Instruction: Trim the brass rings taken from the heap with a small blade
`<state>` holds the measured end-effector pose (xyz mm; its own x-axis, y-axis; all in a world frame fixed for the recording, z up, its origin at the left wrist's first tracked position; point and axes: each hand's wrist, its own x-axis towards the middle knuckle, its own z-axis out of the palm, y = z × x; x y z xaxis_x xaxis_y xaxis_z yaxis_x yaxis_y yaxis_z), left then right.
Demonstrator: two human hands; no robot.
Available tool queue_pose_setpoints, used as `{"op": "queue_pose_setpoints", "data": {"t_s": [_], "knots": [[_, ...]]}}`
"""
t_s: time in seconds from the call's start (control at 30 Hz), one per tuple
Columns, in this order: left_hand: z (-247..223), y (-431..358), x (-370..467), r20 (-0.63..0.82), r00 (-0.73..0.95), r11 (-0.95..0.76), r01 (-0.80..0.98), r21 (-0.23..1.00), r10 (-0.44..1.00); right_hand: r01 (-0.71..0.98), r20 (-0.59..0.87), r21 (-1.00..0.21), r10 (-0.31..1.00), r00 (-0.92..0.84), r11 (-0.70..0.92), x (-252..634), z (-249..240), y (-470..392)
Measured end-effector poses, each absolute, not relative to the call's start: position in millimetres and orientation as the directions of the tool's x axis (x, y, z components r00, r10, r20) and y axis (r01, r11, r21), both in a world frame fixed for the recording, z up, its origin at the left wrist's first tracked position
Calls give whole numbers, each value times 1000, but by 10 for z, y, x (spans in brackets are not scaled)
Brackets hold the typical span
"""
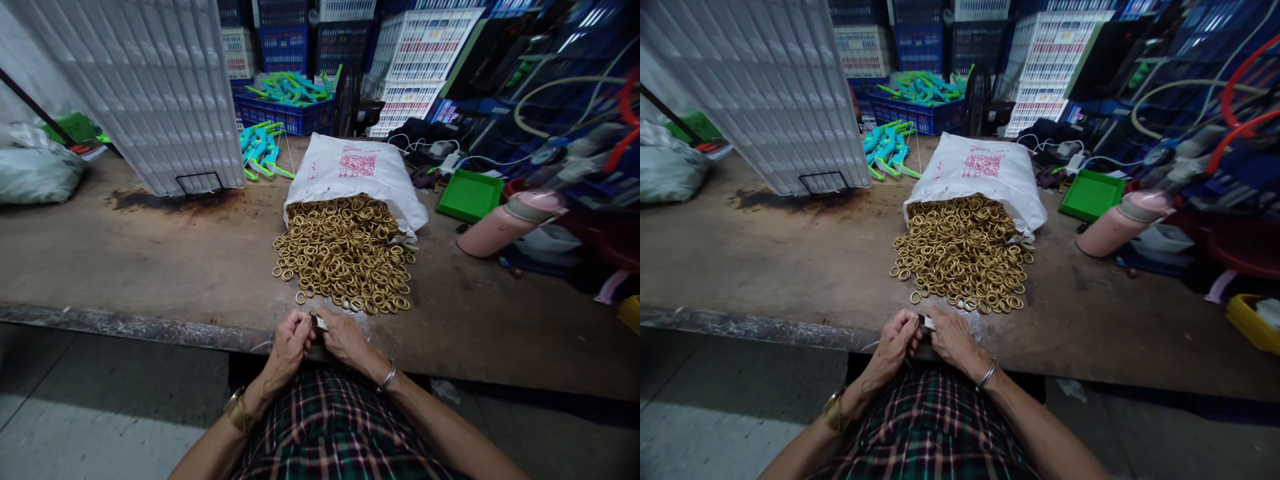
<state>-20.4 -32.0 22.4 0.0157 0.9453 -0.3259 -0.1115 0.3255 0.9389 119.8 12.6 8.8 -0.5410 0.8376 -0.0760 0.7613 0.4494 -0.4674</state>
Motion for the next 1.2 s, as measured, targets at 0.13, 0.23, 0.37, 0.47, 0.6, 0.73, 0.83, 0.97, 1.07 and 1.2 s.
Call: {"op": "queue_pose_setpoints", "data": {"t_s": [0.13,0.23,0.37,0.47,0.6,0.73,0.83,0.97,1.07,1.2], "knots": [[337,-408,-201,-309,124,326,-146,934,943,816,-113,-406,863,-492,412,1179,129,211],[378,-441,-206,-301,195,347,-284,894,933,845,-98,-378,892,-442,378,1122,138,272],[309,-417,-239,-343,154,374,-465,802,927,866,5,-402,947,-322,297,1002,70,338],[256,-401,-279,-403,116,400,-526,751,908,894,17,-369,964,-265,253,915,44,389],[232,-382,-344,-465,154,454,-610,649,872,928,-28,-284,966,-258,240,848,64,441],[204,-343,-405,-501,185,477,-683,554,845,938,-30,-245,966,-259,244,842,63,459],[182,-319,-425,-522,160,459,-724,515,838,932,-20,-253,962,-273,259,847,68,458],[171,-303,-428,-555,124,453,-733,508,823,927,-40,-253,954,-297,278,830,107,460],[177,-283,-436,-557,96,447,-714,539,825,931,-64,-252,955,-289,265,813,125,469],[197,-228,-450,-510,29,422,-603,677,860,910,-58,-287,943,-327,298,838,110,482]]}}
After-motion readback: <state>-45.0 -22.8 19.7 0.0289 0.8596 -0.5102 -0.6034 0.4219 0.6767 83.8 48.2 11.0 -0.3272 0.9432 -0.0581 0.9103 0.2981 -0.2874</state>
